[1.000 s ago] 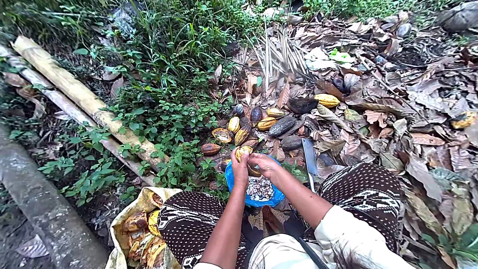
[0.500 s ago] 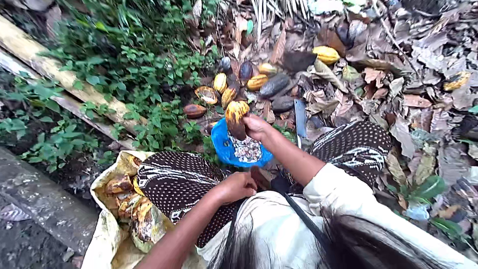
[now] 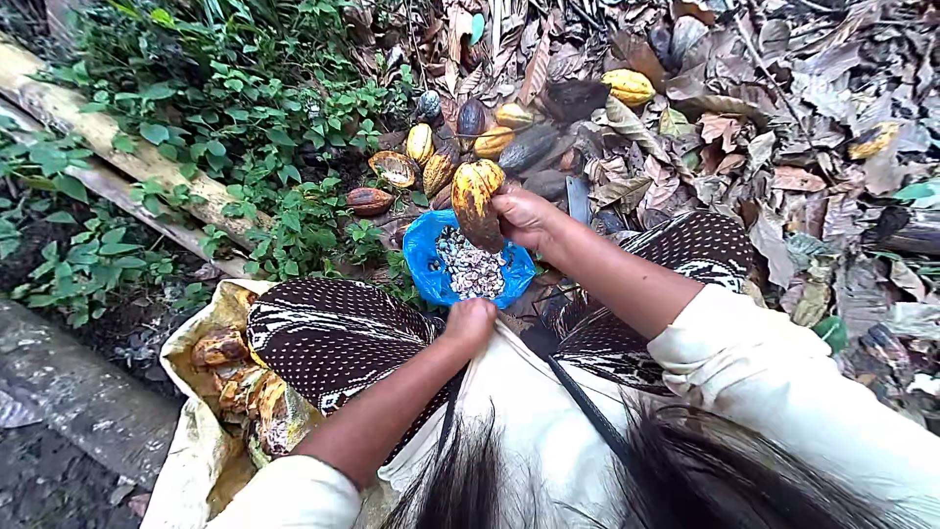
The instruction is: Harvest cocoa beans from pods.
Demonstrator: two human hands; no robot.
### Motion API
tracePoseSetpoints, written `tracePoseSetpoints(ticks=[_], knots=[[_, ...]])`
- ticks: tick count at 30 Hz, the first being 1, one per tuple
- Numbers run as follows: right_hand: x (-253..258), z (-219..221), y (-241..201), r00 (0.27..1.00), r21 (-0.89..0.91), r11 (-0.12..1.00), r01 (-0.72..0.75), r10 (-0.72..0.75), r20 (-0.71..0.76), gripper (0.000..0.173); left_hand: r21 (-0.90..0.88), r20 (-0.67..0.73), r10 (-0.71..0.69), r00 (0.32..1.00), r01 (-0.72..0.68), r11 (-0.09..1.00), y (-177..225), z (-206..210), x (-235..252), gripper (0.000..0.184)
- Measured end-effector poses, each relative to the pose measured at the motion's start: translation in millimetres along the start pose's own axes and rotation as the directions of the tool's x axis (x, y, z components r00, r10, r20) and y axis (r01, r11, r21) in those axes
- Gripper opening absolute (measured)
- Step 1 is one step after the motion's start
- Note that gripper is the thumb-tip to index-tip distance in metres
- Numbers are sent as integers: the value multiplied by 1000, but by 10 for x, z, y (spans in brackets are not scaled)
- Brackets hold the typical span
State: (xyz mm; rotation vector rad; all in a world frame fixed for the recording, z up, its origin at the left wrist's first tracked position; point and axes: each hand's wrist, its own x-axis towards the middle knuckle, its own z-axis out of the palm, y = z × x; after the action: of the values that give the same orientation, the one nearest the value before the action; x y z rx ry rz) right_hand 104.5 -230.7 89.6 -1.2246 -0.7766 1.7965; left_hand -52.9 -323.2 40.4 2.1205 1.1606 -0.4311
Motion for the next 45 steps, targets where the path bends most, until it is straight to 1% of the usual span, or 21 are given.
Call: tracePoseSetpoints(ticks=[1,3,4,6,8,10,13,15,17,19,21,22,23,25,26,30,32,34,37,41,45], knots=[[-18,-19,-28,1000,-1,1000,-1,1,-4,20,-17,-78,-71,994,70,997,-96,-47,125,20],[-52,-53,-100,1000,-9,1000,8,-8,-15,20,-79,-183,-185,965,173,982,-234,-325,323,21],[-73,-65,-129,1000,-14,1000,10,-10,-17,20,-86,-229,-191,955,176,981,-273,-485,374,21],[-97,-68,-177,999,-13,1000,15,-16,-42,18,-47,-328,-126,936,117,992,-272,-750,399,20],[-110,-67,-210,998,9,1000,30,-30,-60,18,7,-369,-60,928,68,998,-196,-872,361,18],[-167,-60,-196,997,48,998,47,-44,-65,19,43,-296,-54,954,70,997,-48,-720,245,19],[-266,-68,-120,995,113,991,67,-58,-79,18,104,-196,-2,981,22,994,166,-125,22,22],[-312,-127,-23,995,126,990,67,-57,-83,19,105,-88,-33,996,42,994,290,169,-92,26],[-354,-187,58,993,127,988,85,-75,-86,18,-6,41,-137,990,137,991,384,168,-151,41],[-385,-247,101,991,144,983,110,-99,-85,17,-218,42,-160,986,165,962,399,33,-203,47],[-402,-288,118,989,172,977,123,-107,-100,16,-359,56,-99,994,112,926,404,-63,-279,33],[-401,-301,124,988,180,975,127,-108,-112,18,-388,105,-51,993,88,917,414,-73,-313,26],[-399,-303,124,986,183,974,134,-111,-126,19,-393,189,1,982,75,916,418,-46,-326,27],[-397,-278,109,983,183,974,134,-106,-152,20,-339,374,53,926,83,937,406,84,-265,38],[-393,-261,110,982,183,974,132,-103,-159,20,-286,427,64,902,68,956,387,185,-197,41],[-416,-207,148,987,212,970,120,-93,-132,18,-48,551,70,831,-52,998,548,524,40,36],[-447,-177,175,989,223,968,113,-88,-119,18,-15,579,44,814,-43,999,589,694,94,34],[-495,-149,194,990,236,966,104,-78,-118,17,21,612,-40,790,34,999,557,849,108,37],[-599,-126,206,990,233,966,115,-92,-109,18,130,645,-167,745,108,986,589,807,160,44],[-684,-133,168,981,217,959,181,-162,-102,18,80,608,-179,774,164,983,544,624,234,42],[-658,-163,153,969,258,938,231,-199,-143,19,78,537,-49,842,8,997,513,694,199,35]])
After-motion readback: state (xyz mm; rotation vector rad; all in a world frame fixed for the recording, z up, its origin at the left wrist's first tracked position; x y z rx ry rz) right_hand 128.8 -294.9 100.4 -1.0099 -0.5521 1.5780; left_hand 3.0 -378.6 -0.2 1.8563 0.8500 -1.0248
